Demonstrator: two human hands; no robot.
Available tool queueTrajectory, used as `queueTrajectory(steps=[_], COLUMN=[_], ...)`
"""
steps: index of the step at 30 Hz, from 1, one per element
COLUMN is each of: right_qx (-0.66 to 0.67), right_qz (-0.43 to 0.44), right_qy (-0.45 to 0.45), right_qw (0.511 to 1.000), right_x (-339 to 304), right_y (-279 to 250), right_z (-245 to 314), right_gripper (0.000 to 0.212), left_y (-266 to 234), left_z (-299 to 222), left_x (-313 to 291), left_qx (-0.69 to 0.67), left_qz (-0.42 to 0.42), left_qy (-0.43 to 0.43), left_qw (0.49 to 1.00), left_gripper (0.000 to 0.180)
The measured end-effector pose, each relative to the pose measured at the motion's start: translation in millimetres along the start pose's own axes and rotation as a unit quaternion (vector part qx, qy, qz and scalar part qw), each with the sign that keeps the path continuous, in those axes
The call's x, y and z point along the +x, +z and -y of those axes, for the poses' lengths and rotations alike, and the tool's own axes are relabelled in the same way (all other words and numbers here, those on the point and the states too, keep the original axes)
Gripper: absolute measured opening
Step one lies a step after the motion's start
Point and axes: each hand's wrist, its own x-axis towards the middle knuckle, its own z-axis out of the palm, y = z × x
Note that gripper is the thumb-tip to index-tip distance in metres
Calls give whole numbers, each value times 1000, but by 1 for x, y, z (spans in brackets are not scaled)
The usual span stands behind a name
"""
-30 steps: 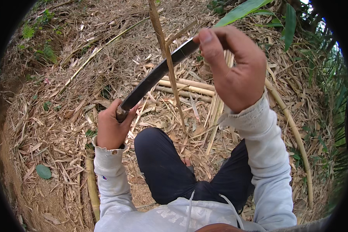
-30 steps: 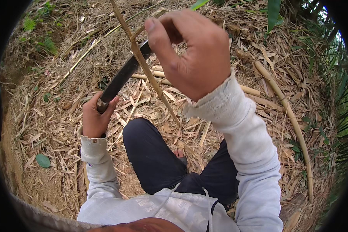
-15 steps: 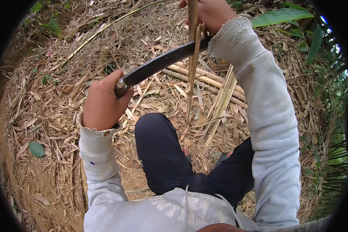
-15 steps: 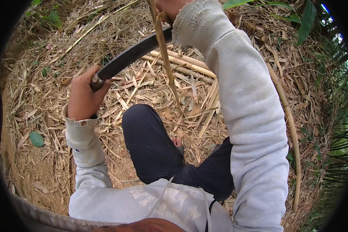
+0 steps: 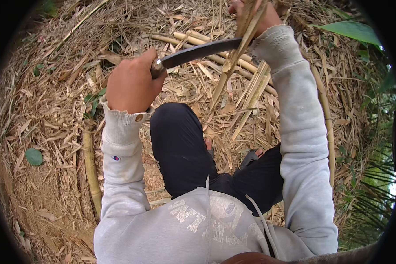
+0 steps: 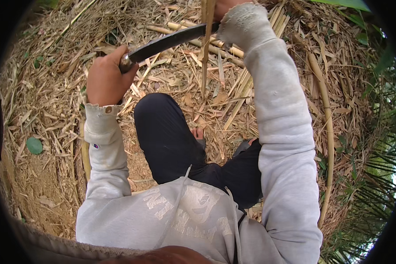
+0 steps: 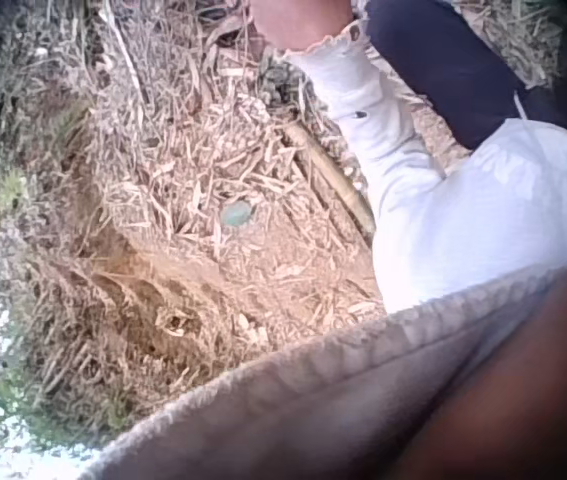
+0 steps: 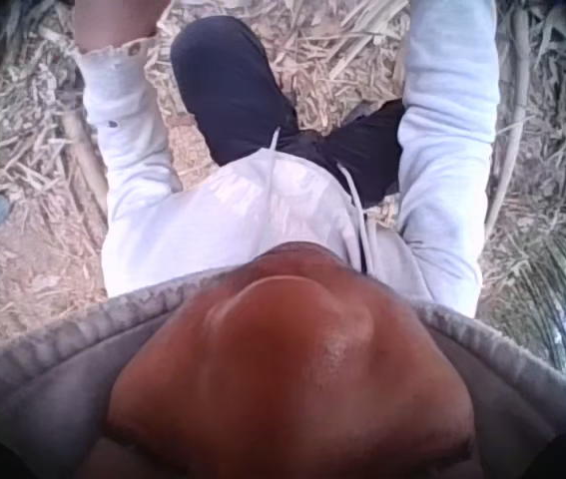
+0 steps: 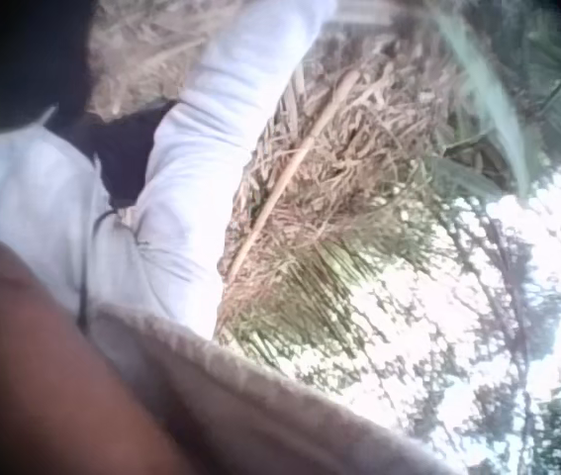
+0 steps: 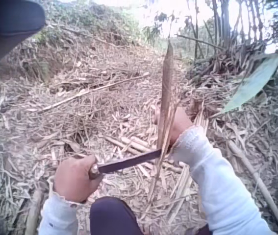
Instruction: The person splits a piece of bamboo into strips and shaves them using a large knife while sitting on the ground.
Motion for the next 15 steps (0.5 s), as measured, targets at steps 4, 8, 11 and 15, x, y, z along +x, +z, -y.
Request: queueTrajectory(steps=[4,8,11,15], right_qx=[-69,394,382,183], right_qz=[110,-111,-241,-280], right_qy=[100,237,194,180], right_qw=[986,881,871,925], right_x=[18,8,-49,-194], right_y=[3,-21,-73,-113], right_z=[46,63,75,39], right_gripper=[37,35,33,29], left_y=[6,-8,-8,9], left_z=[24,20,22,30], left_x=[-8,-23,-34,-30], left_qx=[-61,-81,-87,-118], left_qz=[-5,43,11,17], left_qy=[-39,-70,-26,-76], left_qw=[997,993,996,990], left_gripper=[24,19,16,19])
